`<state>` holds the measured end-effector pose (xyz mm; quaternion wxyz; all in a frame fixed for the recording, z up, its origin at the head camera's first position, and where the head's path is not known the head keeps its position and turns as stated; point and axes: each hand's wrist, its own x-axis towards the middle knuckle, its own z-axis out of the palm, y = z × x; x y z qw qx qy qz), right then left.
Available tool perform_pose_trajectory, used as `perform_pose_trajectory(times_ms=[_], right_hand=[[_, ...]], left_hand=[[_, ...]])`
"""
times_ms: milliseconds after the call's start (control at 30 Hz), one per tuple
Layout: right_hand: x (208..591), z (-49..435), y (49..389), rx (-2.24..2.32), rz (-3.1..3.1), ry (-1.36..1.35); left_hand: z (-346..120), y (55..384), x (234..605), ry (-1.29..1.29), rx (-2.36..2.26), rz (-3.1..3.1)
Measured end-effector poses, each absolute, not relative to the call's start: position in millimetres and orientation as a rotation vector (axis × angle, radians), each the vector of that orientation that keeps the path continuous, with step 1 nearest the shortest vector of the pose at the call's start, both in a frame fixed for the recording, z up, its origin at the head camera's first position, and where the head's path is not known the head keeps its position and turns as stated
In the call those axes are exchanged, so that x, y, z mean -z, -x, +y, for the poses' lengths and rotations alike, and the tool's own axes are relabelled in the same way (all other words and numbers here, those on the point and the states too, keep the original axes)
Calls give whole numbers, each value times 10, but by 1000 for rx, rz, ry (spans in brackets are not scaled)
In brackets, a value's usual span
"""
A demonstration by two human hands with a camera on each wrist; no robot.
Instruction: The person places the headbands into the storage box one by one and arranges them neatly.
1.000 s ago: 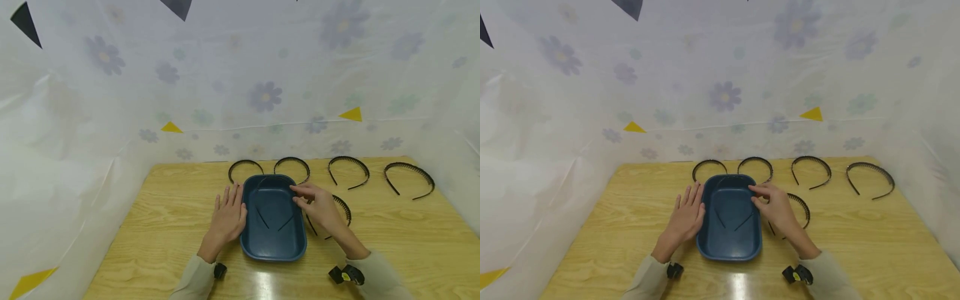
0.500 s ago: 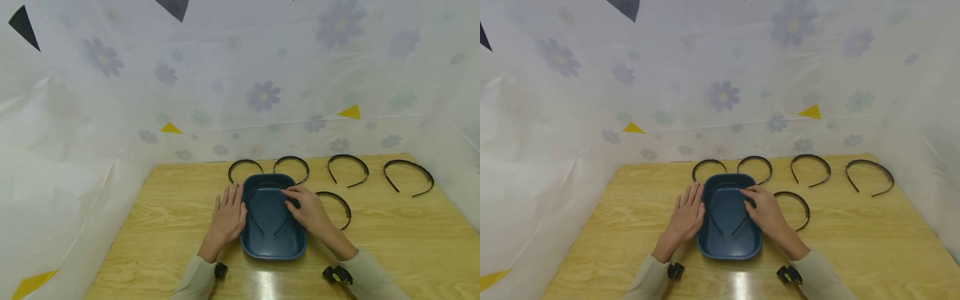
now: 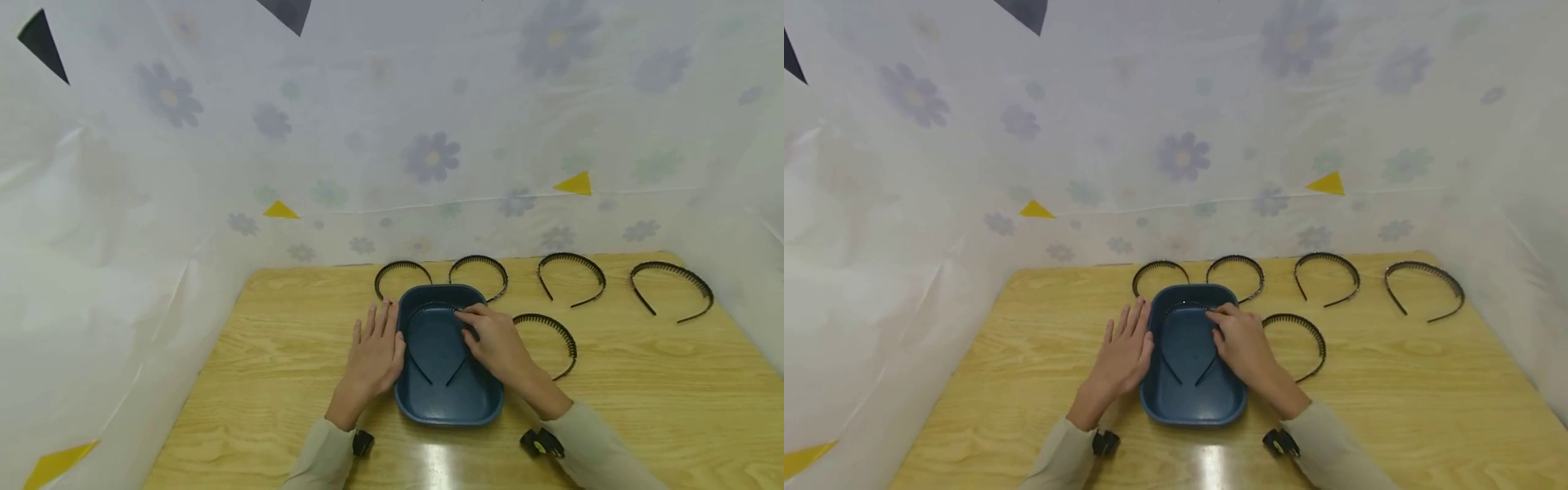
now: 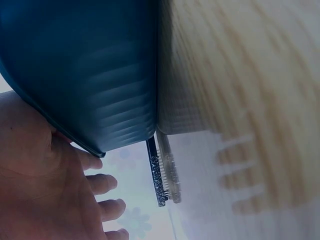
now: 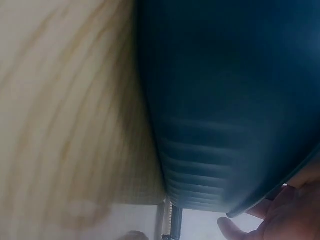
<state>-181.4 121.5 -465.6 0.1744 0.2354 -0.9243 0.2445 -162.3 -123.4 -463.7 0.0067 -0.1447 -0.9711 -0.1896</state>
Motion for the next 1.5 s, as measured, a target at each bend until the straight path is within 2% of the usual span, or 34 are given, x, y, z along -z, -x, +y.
perform_pose_trajectory(times_ms=[1000, 1500], right_hand=[[4792, 1167, 1877, -429, -2620, -841], [4774, 1156, 1865, -445, -2678, -809]], left_hand=[[-1233, 1633, 4624, 445, 589, -3063], [-1229, 1627, 4634, 451, 589, -3060]])
